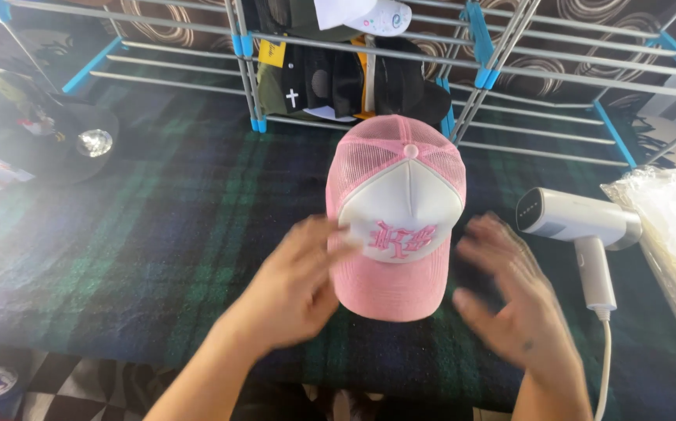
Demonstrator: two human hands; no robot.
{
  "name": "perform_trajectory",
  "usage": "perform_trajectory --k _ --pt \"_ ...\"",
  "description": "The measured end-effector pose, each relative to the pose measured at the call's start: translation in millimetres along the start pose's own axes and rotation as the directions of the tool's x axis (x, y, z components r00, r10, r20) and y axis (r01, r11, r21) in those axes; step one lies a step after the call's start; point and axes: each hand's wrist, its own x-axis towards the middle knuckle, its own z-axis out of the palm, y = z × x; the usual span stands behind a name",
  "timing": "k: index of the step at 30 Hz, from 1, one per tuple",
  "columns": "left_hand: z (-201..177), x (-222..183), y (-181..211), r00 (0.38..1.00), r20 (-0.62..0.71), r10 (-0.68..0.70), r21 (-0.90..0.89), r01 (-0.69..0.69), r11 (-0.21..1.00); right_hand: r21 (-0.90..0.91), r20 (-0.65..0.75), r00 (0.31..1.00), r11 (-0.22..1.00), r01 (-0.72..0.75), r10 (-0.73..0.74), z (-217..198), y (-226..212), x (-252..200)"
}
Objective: Retrieving a trucker cap from a storage rack, placing it on a wooden head form, and cleaning it thoroughly with a brush.
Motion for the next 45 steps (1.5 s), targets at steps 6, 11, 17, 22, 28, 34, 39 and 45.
perform_trajectory --k 6,11,17,22,28,34,39,45 --pt "-4 124 -46 0.844 0.050 -0.535 -0.350 0.516 0.782 0.337 -0.028 0.942 0.890 -0.307 0.335 3 21 117" --pt "37 124 -100 0.730 0.074 -0.679 -0.549 0.598 0.583 0.734 0.049 0.901 0.596 -0.326 0.431 59 68 130" --pt "38 111 -110 0.551 0.142 -0.822 -0.621 0.697 0.360 0.839 0.193 0.734 0.277 -0.468 0.651 81 100 134" --pt "39 110 -110 0.516 0.154 -0.843 -0.587 0.734 0.342 0.954 0.238 0.793 0.020 -0.301 0.561 99 140 122" --pt "28 111 -87 0.570 0.149 -0.808 -0.592 0.706 0.389 0.960 0.145 0.791 0.110 -0.258 0.594 91 120 108" --pt "43 96 -88 0.715 -0.013 -0.699 -0.668 0.514 0.538 0.917 -0.018 0.710 0.295 -0.269 0.704 87 89 92" --pt "47 92 -96 0.714 0.028 -0.700 -0.659 0.540 0.524 0.896 -0.106 0.672 0.364 -0.255 0.733 96 88 91" --pt "42 78 -68 0.611 -0.078 -0.787 -0.596 0.605 0.528 0.894 -0.026 0.634 0.301 -0.330 0.773 66 9 102"
